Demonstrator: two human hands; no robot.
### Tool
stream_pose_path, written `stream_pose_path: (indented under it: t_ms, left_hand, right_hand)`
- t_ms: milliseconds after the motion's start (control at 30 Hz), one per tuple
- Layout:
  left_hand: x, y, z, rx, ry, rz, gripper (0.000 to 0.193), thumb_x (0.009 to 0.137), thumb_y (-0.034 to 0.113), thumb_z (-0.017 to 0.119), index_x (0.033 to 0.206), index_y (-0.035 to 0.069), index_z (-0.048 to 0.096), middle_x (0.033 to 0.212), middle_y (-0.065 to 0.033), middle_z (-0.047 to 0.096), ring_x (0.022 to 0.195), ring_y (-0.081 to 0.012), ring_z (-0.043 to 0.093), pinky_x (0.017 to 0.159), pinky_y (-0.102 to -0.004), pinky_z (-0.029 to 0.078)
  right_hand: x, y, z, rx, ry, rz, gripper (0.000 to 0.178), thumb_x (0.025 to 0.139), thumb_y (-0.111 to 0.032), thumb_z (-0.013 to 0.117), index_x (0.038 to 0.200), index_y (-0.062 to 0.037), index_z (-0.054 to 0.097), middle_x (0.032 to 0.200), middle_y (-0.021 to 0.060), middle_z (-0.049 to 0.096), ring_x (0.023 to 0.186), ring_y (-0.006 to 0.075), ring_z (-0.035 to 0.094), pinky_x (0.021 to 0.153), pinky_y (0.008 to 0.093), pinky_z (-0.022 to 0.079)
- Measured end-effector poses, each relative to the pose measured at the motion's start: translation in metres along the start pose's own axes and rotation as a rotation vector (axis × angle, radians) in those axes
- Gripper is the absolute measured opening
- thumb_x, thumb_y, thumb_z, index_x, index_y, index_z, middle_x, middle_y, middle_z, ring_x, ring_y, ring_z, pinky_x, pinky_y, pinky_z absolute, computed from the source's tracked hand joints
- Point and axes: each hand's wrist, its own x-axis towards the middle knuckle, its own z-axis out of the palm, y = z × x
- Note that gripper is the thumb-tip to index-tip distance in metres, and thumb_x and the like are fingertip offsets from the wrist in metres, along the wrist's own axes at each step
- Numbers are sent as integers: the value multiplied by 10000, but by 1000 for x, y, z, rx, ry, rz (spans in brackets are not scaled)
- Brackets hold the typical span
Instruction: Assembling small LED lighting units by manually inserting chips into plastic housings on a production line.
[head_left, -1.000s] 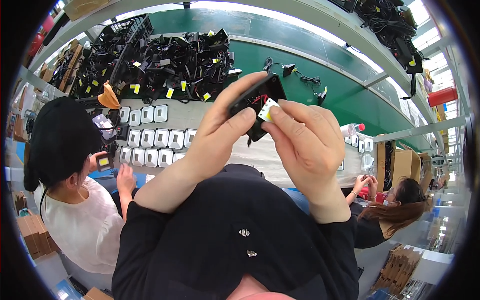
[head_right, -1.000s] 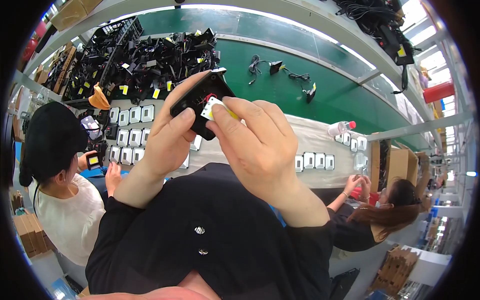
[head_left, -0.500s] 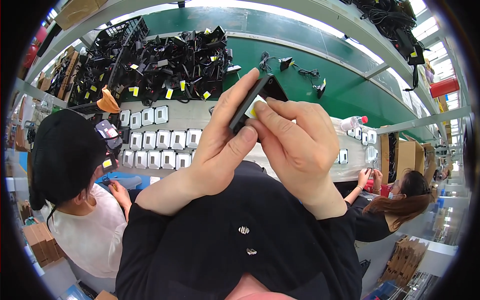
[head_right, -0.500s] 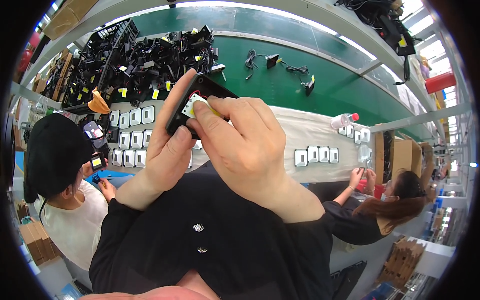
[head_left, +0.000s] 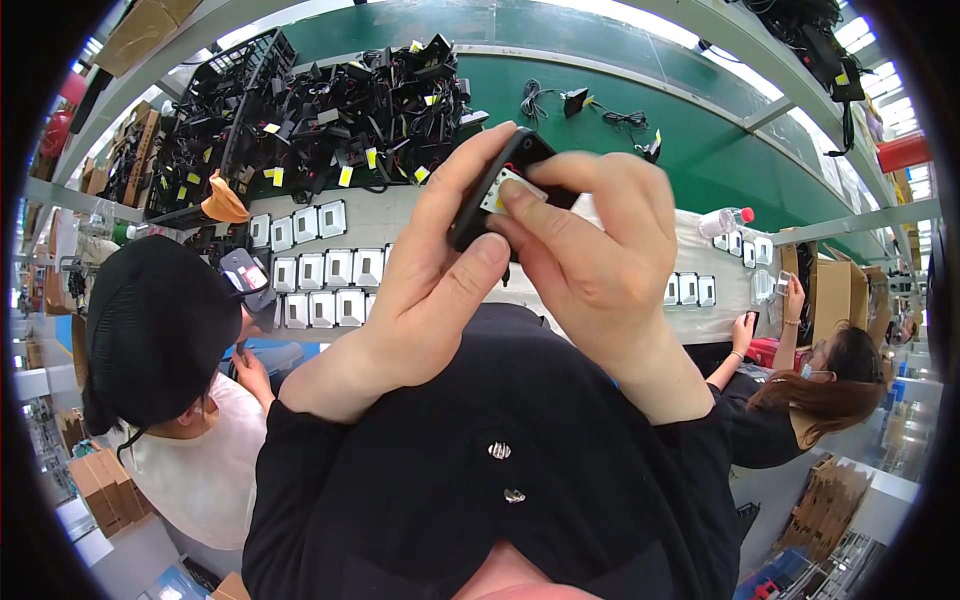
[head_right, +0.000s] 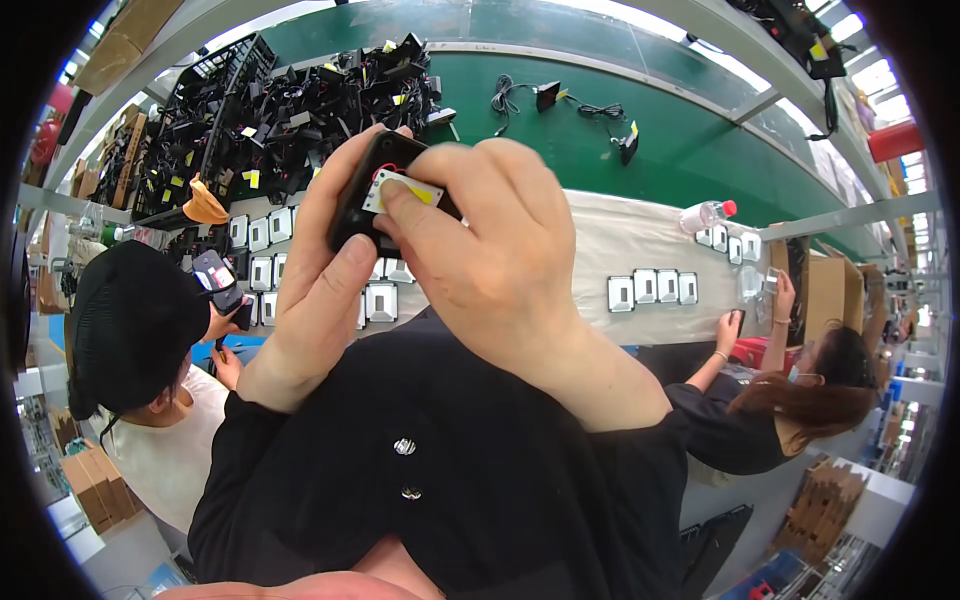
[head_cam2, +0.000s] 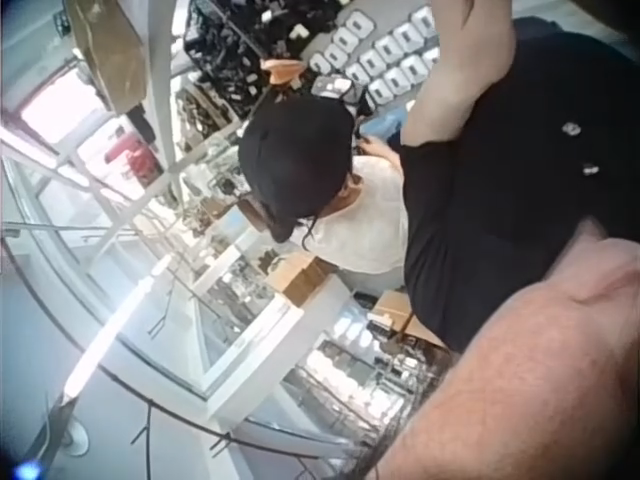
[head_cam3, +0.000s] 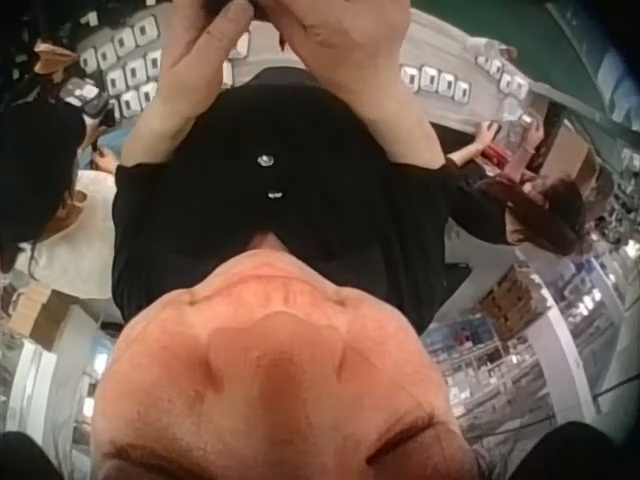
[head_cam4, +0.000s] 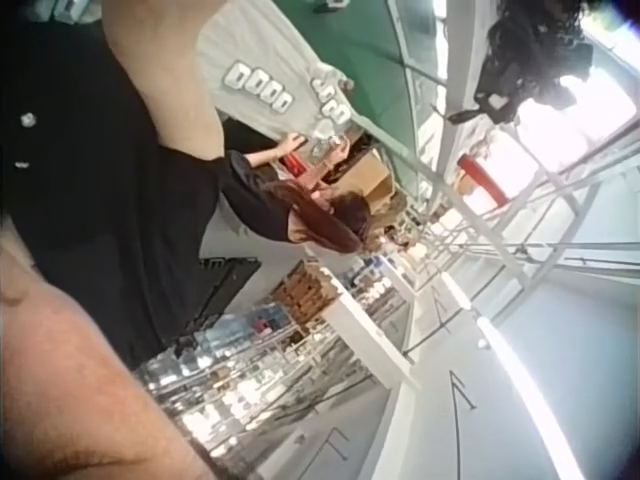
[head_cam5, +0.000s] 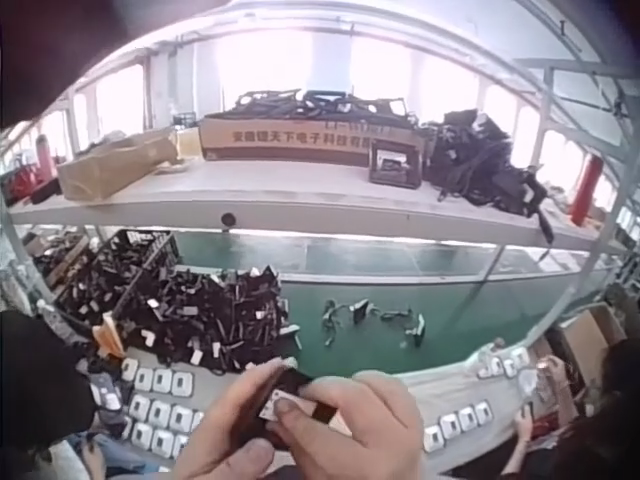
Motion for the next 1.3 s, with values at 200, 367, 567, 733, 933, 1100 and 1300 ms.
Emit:
stream_pose_path:
  t_ms: [200,367,567,733,933,1100,1300]
  left_hand:
    - [6,3,-2,24,174,-106,420,881,-18,450,1286,6,341,1193,-115,472,1072,-150,479,925,-279,383]
    - [10,-24,-6,181,352,141,341,897,-4,443,1233,-18,389,1122,-111,520,1023,-142,514,893,-266,406]
    - [13,-27,11,398,272,302,420,912,10,412,1319,-14,309,1229,-202,496,1136,-226,485,985,-339,360]
    - [14,-18,9,345,170,189,399,866,-8,535,1254,-8,440,1129,-116,547,1023,-150,541,883,-268,430]
    - [21,-28,4,345,169,266,263,830,-43,593,1074,11,510,1056,-72,530,949,-119,555,817,-238,447]
    - [23,-43,7,328,223,403,260,833,-61,572,1052,27,462,1043,-98,528,938,-140,547,837,-263,436]
    - [25,-36,18,29,151,327,273,842,-60,539,1059,30,400,1063,-130,529,962,-153,530,873,-281,412]
  right_hand:
    - [-10,-4,-1,-53,-108,87,326,632,-132,724,956,-165,716,1050,91,534,957,245,466,830,335,338]
    - [-12,7,-10,359,-117,258,314,715,-154,680,1026,-113,686,1159,118,484,1037,241,445,854,350,345]
    - [-13,1,7,1209,-36,888,412,831,-75,636,1218,-3,513,1079,68,597,933,94,557,796,239,469]
    - [-17,10,4,1218,-29,935,285,831,-78,638,1103,-2,603,952,45,647,853,83,587,754,232,485]
    - [-14,20,-12,684,-178,672,199,768,-61,678,956,0,659,879,74,647,668,123,592,625,235,474]
    - [-17,24,-6,789,-215,738,242,808,-58,644,1040,6,624,909,65,631,790,121,589,705,234,473]
    - [-20,23,-9,895,-63,689,210,812,-42,614,1018,-6,634,894,85,615,818,165,573,715,262,460]
